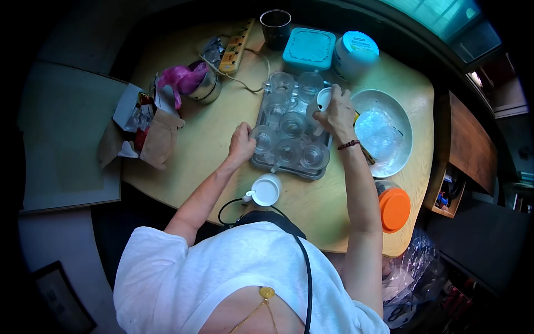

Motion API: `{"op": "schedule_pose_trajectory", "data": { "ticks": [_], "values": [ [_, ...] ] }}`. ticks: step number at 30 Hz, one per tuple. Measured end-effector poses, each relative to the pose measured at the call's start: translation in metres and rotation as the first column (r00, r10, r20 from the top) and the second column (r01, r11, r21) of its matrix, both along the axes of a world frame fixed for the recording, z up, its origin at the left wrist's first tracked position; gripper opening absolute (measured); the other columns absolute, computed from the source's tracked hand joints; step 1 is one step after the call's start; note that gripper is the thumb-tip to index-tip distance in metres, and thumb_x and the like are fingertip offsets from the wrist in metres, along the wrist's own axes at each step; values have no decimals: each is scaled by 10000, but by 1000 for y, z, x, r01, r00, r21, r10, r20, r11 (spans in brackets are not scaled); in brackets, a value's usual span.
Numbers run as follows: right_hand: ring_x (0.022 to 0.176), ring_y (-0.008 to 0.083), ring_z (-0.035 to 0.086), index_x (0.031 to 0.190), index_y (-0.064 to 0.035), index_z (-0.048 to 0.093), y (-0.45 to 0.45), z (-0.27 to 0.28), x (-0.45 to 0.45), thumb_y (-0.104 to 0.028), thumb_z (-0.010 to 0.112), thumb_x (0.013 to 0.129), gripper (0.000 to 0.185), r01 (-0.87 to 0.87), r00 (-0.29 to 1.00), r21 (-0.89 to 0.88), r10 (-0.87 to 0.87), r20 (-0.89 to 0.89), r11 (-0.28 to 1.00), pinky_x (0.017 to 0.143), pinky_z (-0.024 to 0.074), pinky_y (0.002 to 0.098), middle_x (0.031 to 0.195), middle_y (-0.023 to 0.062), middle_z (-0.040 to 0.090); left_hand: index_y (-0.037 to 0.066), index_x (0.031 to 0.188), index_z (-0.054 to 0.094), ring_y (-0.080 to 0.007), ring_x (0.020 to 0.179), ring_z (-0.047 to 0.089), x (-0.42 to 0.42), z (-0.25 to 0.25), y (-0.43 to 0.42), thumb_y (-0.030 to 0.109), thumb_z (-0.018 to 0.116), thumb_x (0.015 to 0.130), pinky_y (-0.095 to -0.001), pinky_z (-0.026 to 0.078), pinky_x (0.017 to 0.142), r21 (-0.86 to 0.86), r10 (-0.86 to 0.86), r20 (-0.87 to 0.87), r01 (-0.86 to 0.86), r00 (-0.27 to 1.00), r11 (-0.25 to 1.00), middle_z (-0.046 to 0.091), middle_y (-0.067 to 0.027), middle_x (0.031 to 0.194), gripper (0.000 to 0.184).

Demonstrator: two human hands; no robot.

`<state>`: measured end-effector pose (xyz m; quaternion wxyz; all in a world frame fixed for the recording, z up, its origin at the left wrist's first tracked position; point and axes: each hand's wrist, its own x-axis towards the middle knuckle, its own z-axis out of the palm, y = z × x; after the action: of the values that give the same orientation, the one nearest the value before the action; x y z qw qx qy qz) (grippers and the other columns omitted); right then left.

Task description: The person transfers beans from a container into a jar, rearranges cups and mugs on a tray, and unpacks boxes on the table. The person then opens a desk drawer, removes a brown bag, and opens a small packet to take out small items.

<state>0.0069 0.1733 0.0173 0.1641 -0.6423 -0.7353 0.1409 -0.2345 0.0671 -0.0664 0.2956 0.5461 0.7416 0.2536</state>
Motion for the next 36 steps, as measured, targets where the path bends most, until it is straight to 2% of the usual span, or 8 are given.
{"op": "schedule_pose_trajectory", "data": {
  "ticks": [6, 8, 11, 18, 28, 30, 33, 36],
  "values": [
    [965, 359, 543, 1228, -28, 430, -14, 23, 14, -256, 759, 504, 828, 5, 990, 32, -1, -139, 999, 823, 468, 403, 1073, 194, 490, -18, 841, 454, -360, 768, 536, -17, -20, 6, 42, 535, 685, -432, 422, 696, 236, -106, -79, 122, 991, 964, 523, -200, 788, 186],
    [978, 334, 539, 1215, -27, 447, -28, 33, 20, -251, 763, 506, 808, 18, 975, 51, -7, -221, 999, 834, 462, 395, 1074, 176, 494, -23, 928, 498, -349, 775, 556, -28, -6, 15, 145, 603, 712, -422, 438, 716, 14, -320, -80, 322, 944, 947, 555, -200, 811, 293],
    [994, 323, 535, 1216, -29, 445, -48, 38, 32, -246, 767, 508, 807, 45, 970, 60, -29, -242, 997, 841, 457, 391, 1080, 168, 495, -36, 1049, 527, -350, 851, 591, -31, 11, 52, 239, 650, 713, -393, 461, 769, -122, -217, -39, 211, 975, 970, 602, -222, 890, 451],
    [1022, 319, 517, 1222, -53, 450, -81, 37, 48, -232, 781, 501, 814, 100, 966, 30, -90, -243, 995, 873, 439, 387, 1102, 157, 500, 47, 1035, 604, -335, 967, 594, -1, -11, 115, 119, 566, 718, -405, 463, 841, -113, -109, -63, 101, 992, 988, 617, -204, 1012, 327],
    [1067, 322, 501, 1224, -10, 448, -101, 43, 52, -197, 790, 520, 805, 159, 935, -32, -161, -315, 987, 900, 428, 378, 1135, 172, 499, 123, 990, 664, -316, 881, 603, -42, 50, 158, 42, 527, 730, -387, 471, 782, 83, -505, -274, 543, 819, 836, 641, -151, 899, 305],
    [1070, 322, 499, 1226, -9, 447, -101, 41, 50, -196, 790, 520, 807, 147, 935, -20, -146, -322, 989, 903, 427, 379, 1138, 173, 498, 134, 970, 676, -298, 871, 589, -48, 67, 170, 37, 535, 749, -377, 465, 748, -3, -775, -392, 842, 496, 540, 620, -105, 891, 279],
    [1077, 322, 497, 1227, -10, 446, -100, 34, 49, -193, 790, 520, 807, 131, 930, -9, -126, -346, 991, 906, 426, 378, 1143, 176, 497, 138, 910, 694, -284, 869, 577, -34, 87, 167, 38, 551, 729, -373, 457, 718, -142, -846, -508, 953, 162, 268, 594, -79, 885, 252],
    [1080, 322, 496, 1229, -9, 443, -95, 35, 44, -191, 788, 519, 810, 115, 926, -19, -114, -361, 993, 905, 425, 378, 1143, 178, 497, 133, 844, 707, -279, 868, 581, -23, 75, 173, 58, 568, 705, -368, 461, 710, -130, -901, -433, 988, 21, 85, 604, -79, 881, 210]
  ]
}}
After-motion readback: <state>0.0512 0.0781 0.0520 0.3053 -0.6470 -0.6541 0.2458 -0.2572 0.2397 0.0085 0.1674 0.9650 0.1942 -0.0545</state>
